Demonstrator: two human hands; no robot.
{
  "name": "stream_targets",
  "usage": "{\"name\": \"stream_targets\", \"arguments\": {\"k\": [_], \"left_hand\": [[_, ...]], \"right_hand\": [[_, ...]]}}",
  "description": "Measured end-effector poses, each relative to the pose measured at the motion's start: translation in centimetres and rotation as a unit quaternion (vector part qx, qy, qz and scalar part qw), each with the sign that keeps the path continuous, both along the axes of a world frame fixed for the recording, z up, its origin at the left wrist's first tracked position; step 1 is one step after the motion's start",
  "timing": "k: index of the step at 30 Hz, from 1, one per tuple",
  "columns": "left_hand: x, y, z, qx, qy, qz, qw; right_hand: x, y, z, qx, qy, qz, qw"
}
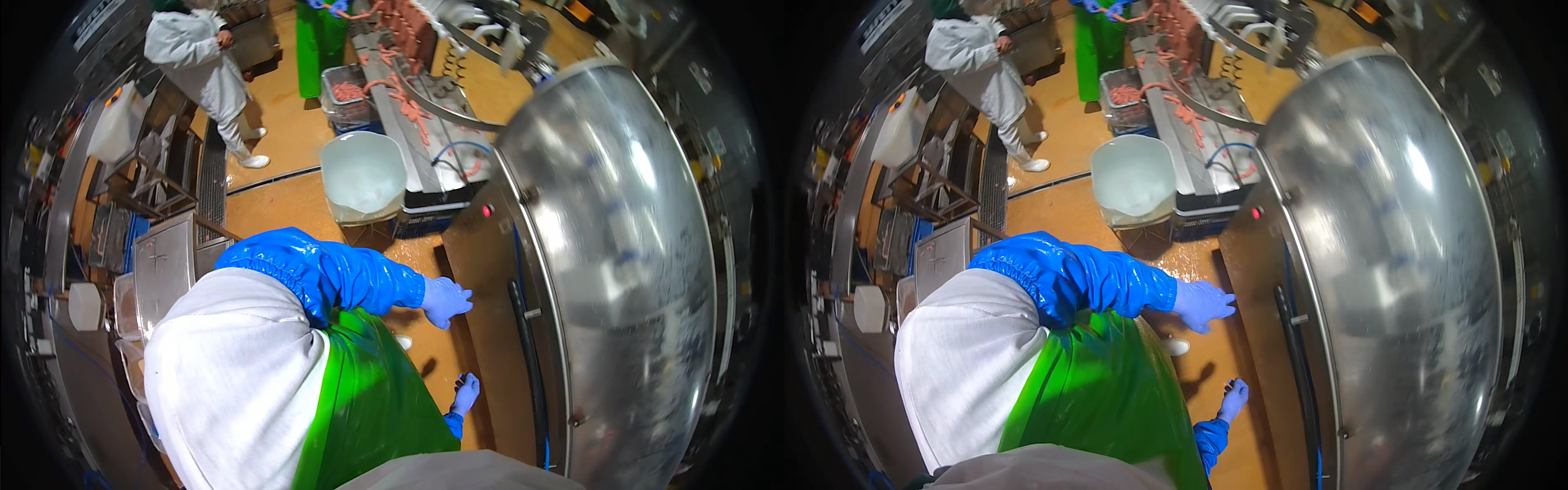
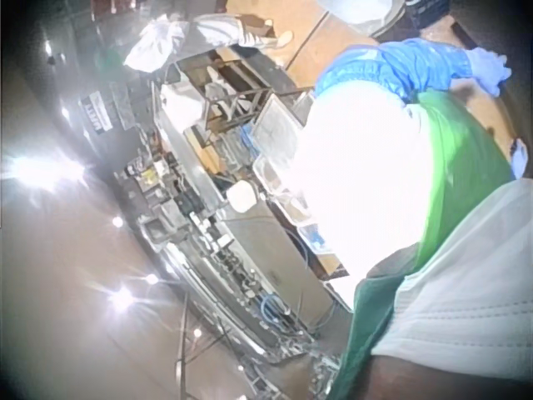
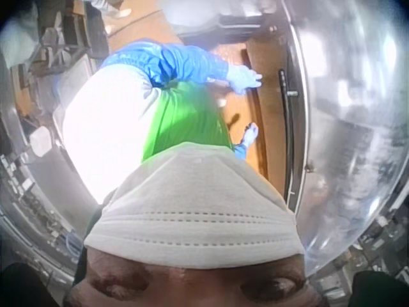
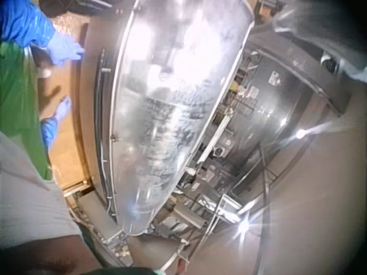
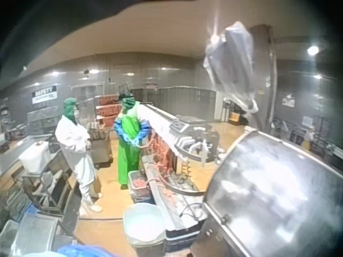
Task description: The person handles long strands of raw sausage meat, linking them together by hand, and places them onto a conveyor belt with white hooks. The person also picks up loose pieces from the belt and places them into a nearby container.
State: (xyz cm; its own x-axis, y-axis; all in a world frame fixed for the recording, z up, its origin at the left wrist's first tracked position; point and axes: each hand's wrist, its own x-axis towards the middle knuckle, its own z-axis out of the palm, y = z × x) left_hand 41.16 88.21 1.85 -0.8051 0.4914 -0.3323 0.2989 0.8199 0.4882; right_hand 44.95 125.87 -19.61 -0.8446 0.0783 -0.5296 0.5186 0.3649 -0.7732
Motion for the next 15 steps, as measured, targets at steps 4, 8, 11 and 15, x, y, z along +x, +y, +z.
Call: {"name": "stream_targets", "arguments": {"k": [4,8,11,15], "left_hand": [[4.1,-12.0,-2.1,-0.003,-0.033,0.065,0.997],[10.6,-24.3,-4.4,-0.014,-0.084,0.165,0.983],[14.1,-30.1,-5.8,-0.009,-0.091,0.198,0.976],[13.1,-32.9,-7.9,0.043,-0.099,0.125,0.986]], "right_hand": [[-3.6,-6.1,-0.4,0.012,0.022,0.051,0.998],[-5.6,-18.8,-0.6,-0.014,0.042,0.144,0.989],[-5.8,-33.5,4.8,-0.067,0.027,0.271,0.960],[-6.1,-46.4,7.8,-0.115,0.025,0.360,0.925]]}}
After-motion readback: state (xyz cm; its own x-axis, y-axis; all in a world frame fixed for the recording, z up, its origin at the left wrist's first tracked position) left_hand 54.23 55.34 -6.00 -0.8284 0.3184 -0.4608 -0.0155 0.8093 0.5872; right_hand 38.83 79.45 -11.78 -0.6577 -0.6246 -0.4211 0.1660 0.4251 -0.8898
